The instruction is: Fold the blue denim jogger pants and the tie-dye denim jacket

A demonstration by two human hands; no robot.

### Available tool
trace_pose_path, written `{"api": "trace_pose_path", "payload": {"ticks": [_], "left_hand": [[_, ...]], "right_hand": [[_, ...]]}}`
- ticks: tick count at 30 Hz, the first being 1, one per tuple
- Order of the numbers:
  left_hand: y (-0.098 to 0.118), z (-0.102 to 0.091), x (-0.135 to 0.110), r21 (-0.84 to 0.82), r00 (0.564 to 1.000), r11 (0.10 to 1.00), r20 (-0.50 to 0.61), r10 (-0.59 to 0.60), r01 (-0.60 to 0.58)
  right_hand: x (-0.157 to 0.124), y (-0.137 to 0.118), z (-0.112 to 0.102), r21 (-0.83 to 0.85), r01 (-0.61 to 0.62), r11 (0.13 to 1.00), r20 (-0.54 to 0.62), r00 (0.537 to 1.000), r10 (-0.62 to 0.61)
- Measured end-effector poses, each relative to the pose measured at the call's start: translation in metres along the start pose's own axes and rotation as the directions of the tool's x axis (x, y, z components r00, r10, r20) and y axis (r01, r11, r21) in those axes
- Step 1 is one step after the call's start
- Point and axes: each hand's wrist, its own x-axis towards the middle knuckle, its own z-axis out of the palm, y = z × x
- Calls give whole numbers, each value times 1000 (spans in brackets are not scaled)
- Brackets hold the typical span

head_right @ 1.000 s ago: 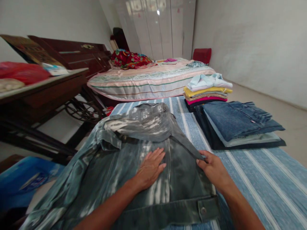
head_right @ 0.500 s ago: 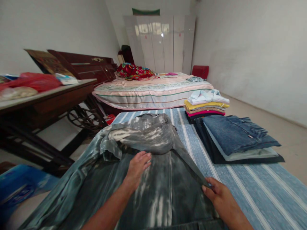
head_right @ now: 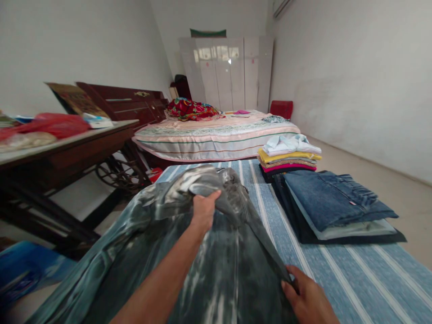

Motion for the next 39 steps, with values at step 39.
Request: {"api": "trace_pose_path", "payload": {"ticks": [39], "left_hand": [[-66,34,57,686,679,65,696,233,-725]], "right_hand": [[85,-117,-59,-725,-133,676,-351,915,-197]]}}
